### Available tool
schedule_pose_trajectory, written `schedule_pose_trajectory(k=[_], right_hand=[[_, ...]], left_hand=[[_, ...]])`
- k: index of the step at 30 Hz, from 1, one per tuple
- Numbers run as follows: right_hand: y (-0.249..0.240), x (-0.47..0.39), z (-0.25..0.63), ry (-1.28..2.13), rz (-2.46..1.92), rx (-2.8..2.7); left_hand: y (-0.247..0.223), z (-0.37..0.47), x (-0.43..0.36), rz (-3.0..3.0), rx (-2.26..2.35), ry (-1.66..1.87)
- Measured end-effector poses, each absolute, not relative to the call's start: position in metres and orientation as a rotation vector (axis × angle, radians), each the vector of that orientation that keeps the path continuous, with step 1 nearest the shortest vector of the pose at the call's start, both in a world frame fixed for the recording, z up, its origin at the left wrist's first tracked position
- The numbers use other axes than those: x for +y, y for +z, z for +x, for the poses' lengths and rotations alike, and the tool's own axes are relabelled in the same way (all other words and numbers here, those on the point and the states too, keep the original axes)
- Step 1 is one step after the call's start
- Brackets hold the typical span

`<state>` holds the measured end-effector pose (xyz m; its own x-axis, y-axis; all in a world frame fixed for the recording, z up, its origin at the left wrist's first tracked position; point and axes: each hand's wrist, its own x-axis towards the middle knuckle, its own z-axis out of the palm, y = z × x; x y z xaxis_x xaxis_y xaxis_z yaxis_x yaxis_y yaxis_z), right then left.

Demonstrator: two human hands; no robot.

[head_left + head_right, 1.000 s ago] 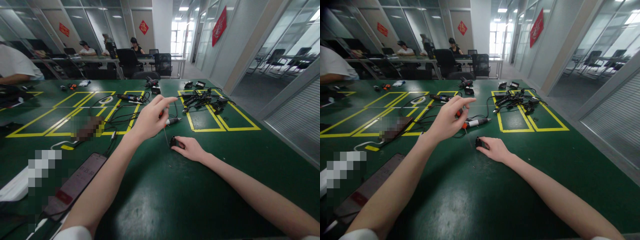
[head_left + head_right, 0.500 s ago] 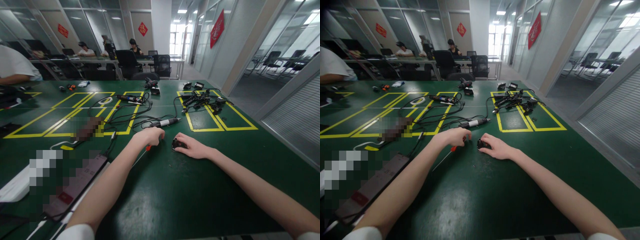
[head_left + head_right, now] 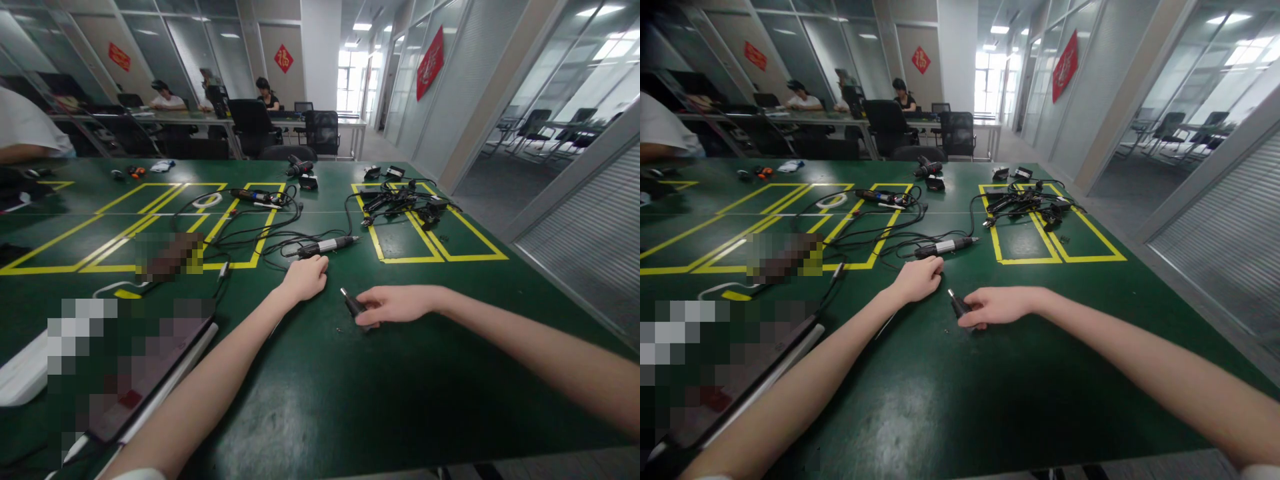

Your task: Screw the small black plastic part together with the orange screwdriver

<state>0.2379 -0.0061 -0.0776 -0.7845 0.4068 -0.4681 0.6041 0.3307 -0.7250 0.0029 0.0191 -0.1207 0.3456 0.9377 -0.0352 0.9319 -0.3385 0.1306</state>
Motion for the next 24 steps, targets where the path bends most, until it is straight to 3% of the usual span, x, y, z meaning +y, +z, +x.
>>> schedule_pose_trajectory(k=[4,9,16,24], right_hand=[[-0.048,0.013,0.224,-1.446,0.917,1.739],[-0.035,0.031,0.206,-1.36,1.114,1.799],[-0.027,0.038,0.206,-1.188,1.054,1.921],[-0.032,0.039,0.219,-1.168,1.193,1.716]], left_hand=[[-0.126,0.0,0.013,2.458,1.751,0.161],[-0.127,-0.001,0.015,2.442,1.754,0.222],[-0.13,-0.001,0.016,2.435,1.747,0.26],[-0.13,-0.002,0.017,2.441,1.734,0.286]])
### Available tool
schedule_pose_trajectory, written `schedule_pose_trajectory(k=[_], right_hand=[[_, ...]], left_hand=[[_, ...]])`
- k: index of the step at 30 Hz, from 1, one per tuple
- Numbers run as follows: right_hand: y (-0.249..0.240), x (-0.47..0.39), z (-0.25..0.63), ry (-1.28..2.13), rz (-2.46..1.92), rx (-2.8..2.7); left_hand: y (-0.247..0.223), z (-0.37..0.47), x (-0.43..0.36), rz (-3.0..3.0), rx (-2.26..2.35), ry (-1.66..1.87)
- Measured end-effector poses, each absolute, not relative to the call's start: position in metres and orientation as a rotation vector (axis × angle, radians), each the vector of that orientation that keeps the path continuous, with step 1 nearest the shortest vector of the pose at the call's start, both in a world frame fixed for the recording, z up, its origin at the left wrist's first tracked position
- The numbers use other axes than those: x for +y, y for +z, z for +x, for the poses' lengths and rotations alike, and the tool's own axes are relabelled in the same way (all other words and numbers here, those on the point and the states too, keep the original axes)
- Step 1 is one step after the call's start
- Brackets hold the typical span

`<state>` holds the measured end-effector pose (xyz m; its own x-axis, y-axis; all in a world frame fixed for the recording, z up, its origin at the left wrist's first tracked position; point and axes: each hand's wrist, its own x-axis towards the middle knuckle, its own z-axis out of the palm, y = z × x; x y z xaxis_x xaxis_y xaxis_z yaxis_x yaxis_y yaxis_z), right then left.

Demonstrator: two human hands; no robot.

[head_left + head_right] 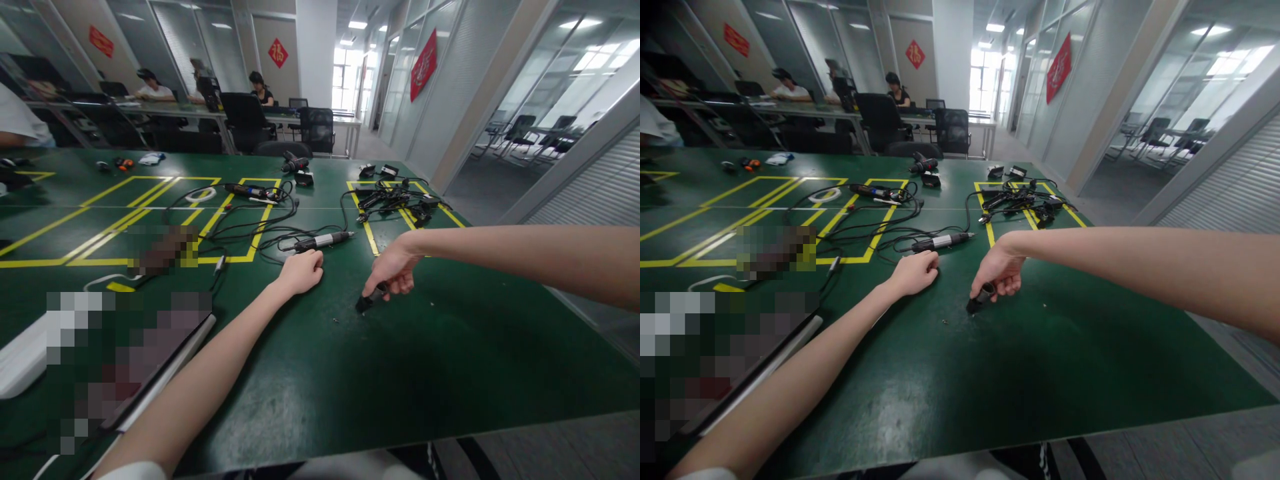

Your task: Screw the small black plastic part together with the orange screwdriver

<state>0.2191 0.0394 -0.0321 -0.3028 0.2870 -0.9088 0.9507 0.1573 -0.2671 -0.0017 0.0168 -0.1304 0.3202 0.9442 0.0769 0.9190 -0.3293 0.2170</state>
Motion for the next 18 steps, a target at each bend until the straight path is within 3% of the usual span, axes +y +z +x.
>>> schedule_pose_trajectory(k=[6,11,15,18], right_hand=[[-0.015,0.032,0.234,-1.11,1.328,1.706],[0.007,0.027,0.263,-1.266,1.299,1.768],[0.007,0.025,0.297,-1.663,1.205,1.96],[-0.024,0.016,0.314,-1.919,1.361,2.383]], left_hand=[[-0.133,-0.003,0.018,2.462,1.72,0.32],[-0.137,-0.004,0.021,2.465,1.714,0.333],[-0.139,-0.004,0.023,2.458,1.725,0.339],[-0.14,-0.003,0.022,2.459,1.728,0.349]])
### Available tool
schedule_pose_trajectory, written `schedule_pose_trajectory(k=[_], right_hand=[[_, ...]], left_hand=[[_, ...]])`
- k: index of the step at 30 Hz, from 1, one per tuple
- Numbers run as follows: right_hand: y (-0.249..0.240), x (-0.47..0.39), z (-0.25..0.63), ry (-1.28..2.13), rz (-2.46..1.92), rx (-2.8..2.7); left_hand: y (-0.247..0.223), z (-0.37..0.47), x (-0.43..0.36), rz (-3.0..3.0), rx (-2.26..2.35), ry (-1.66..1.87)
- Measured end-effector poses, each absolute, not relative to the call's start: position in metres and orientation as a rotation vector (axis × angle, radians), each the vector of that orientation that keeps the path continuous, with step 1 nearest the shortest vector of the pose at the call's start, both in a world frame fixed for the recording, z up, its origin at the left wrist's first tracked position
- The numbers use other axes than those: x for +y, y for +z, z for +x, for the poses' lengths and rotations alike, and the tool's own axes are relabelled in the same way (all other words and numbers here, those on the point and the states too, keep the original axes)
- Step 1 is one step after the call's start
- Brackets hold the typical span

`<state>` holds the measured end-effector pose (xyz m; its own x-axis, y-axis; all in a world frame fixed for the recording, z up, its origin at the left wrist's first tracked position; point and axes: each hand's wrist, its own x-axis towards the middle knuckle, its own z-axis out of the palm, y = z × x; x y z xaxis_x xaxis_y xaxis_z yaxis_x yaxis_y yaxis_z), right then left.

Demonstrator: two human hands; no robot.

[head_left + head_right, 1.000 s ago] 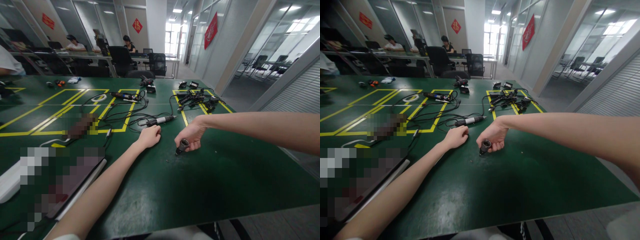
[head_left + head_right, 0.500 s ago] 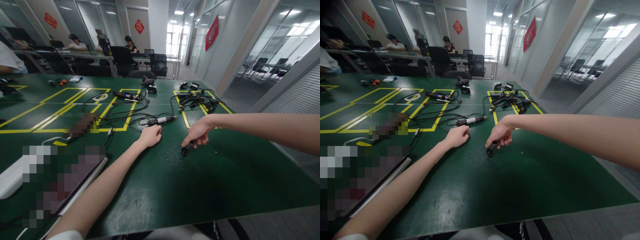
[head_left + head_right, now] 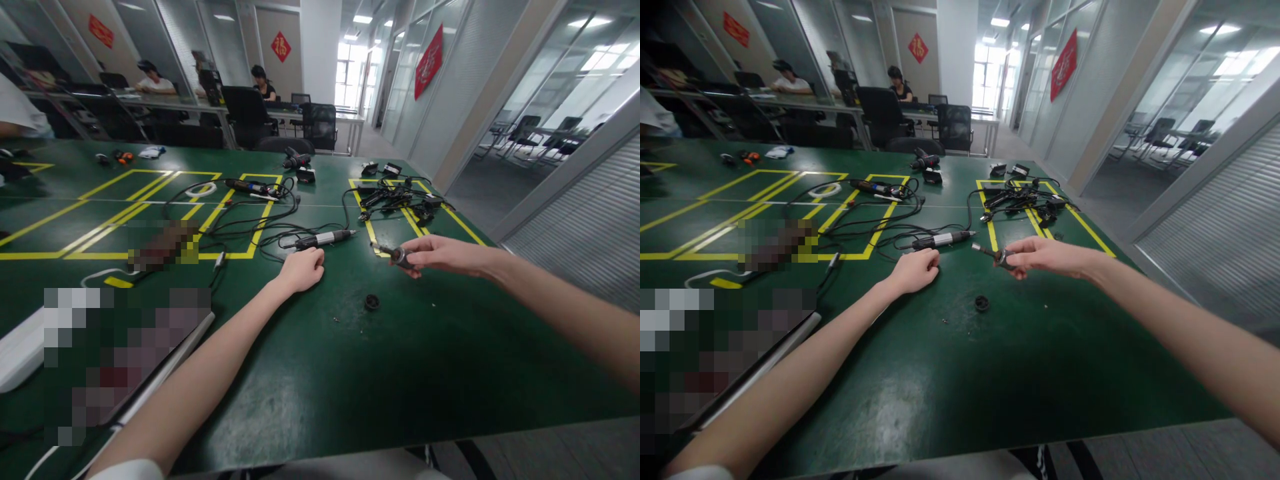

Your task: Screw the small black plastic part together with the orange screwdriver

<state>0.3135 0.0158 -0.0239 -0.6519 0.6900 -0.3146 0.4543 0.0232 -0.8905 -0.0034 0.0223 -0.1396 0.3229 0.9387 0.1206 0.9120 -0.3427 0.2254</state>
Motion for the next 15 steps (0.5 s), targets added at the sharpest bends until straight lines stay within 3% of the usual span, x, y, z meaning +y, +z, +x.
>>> schedule_pose_trajectory(k=[3,7,15], right_hand=[[-0.072,0.003,0.315,1.343,-1.15,-1.863],[-0.119,-0.005,0.306,0.978,-1.123,-2.035],[-0.134,0.0,0.29,0.67,-1.167,-2.2]], left_hand=[[-0.14,-0.004,0.022,2.46,1.729,0.352],[-0.141,-0.004,0.023,2.461,1.733,0.349],[-0.139,-0.003,0.022,2.452,1.733,0.349]])
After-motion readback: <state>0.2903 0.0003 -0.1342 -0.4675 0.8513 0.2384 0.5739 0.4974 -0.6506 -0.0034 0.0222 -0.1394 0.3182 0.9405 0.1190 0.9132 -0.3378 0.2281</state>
